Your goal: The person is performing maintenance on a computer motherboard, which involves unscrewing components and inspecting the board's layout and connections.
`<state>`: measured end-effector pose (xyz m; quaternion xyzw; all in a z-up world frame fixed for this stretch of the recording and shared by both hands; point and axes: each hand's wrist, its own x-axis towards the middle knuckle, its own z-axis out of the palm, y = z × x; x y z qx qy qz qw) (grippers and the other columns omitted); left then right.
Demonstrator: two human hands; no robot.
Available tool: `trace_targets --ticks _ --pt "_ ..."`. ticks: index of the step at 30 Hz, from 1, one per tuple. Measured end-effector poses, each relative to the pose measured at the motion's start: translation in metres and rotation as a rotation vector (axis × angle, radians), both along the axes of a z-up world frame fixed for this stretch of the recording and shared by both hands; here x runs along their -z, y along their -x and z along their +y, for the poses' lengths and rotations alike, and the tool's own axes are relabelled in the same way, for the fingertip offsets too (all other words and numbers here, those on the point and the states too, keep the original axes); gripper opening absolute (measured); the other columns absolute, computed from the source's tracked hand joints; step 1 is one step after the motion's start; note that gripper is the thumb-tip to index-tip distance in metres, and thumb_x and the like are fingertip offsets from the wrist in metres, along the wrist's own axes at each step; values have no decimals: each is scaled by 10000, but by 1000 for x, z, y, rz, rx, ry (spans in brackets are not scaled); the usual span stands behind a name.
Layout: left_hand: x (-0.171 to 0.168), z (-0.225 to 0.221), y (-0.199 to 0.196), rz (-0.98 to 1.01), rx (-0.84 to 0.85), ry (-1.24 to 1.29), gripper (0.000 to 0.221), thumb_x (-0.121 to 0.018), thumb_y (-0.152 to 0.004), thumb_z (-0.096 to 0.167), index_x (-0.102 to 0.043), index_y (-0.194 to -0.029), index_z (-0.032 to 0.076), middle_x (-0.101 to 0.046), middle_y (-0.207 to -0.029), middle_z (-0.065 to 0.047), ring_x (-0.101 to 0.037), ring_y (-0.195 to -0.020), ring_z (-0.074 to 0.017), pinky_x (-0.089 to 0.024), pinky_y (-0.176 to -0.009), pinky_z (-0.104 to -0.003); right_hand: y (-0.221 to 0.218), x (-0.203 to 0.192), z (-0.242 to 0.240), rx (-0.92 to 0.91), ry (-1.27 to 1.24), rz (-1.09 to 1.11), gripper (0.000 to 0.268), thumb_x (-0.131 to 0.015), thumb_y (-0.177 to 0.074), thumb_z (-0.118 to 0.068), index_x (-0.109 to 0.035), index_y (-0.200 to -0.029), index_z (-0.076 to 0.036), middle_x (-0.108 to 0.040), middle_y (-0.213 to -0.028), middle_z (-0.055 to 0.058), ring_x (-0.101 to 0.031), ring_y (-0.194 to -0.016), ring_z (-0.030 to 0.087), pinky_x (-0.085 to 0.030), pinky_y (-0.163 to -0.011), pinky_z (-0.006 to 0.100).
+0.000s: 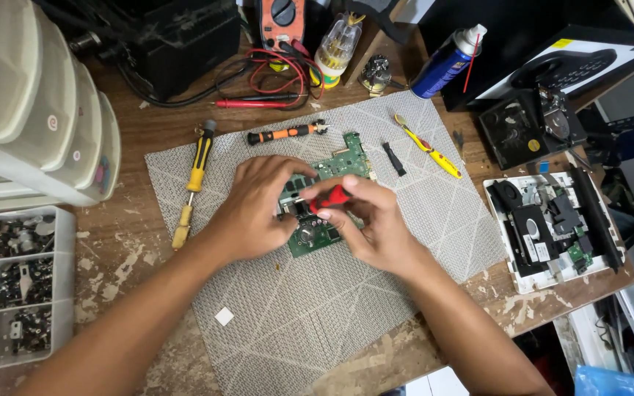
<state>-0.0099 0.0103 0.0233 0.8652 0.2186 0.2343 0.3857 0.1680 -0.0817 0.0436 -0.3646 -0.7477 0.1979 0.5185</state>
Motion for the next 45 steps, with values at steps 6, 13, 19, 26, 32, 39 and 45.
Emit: trace_targets --ticks 6,13,19,26,32,39,45 --pt "-4 1 0 -9 -6 22 624 -664 -707 -75 -550 -1318 -16 -616 -1217 -211 -513 -1238 -417 -268 -1110 -599 -13 22 7 1 -73 -34 610 -671 -913 104 -376 -1402 -111 -697 -967 214 -712 -783 307 -641 -605 399" --pt "0 0 2 -17 0 30 598 -658 -731 -75 -550 -1316 -19 -617 -1215 -202 -510 -1252 -410 -270 -1118 -586 -1 14 2 81 -61 -76 599 -701 -897 95 -420 -1394 -85 -685 -964 220 -736 -817 338 -671 -662 462" --pt "0 0 1 -21 3 5 618 -678 -725 -72 -541 -1324 -11 -614 -1226 -203 -511 -1258 -413 -273 -1118 -593 2 11 -1 133 -72 -69 612 -718 -891 86 -404 -1400 -47 -680 -949 236 -749 -813 382 -667 -664 506" --pt "-3 1 2 8 1 31 606 -663 -751 -52 -524 -1340 -31 -603 -1232 -222 -505 -1269 -409 -269 -1134 -570 -4 1 9 135 -55 107 681 -629 -970 84 -209 -1486 -61 -684 -998 232 -739 -882 337 -665 -783 466" --pt "-9 -1 3 61 2 5 613 -667 -751 -35 -515 -1346 -43 -604 -1235 -231 -511 -1266 -403 -273 -1138 -558 -9 24 17 144 -63 128 684 -595 -982 115 -178 -1495 -62 -675 -1023 237 -725 -915 325 -659 -796 448" --pt "-17 -3 5 64 -8 18 609 -667 -751 -48 -511 -1339 -71 -597 -1252 -257 -505 -1279 -428 -248 -1155 -573 -8 28 17 132 -40 106 706 -593 -963 131 -165 -1499 -38 -667 -1023 241 -724 -927 349 -668 -798 499" --pt "-14 -3 4 61 -14 19 611 -668 -749 -47 -519 -1341 -59 -602 -1248 -254 -507 -1278 -429 -247 -1155 -580 -7 30 16 135 -45 72 709 -591 -959 138 -164 -1498 -38 -664 -1023 238 -732 -925 359 -665 -818 519"
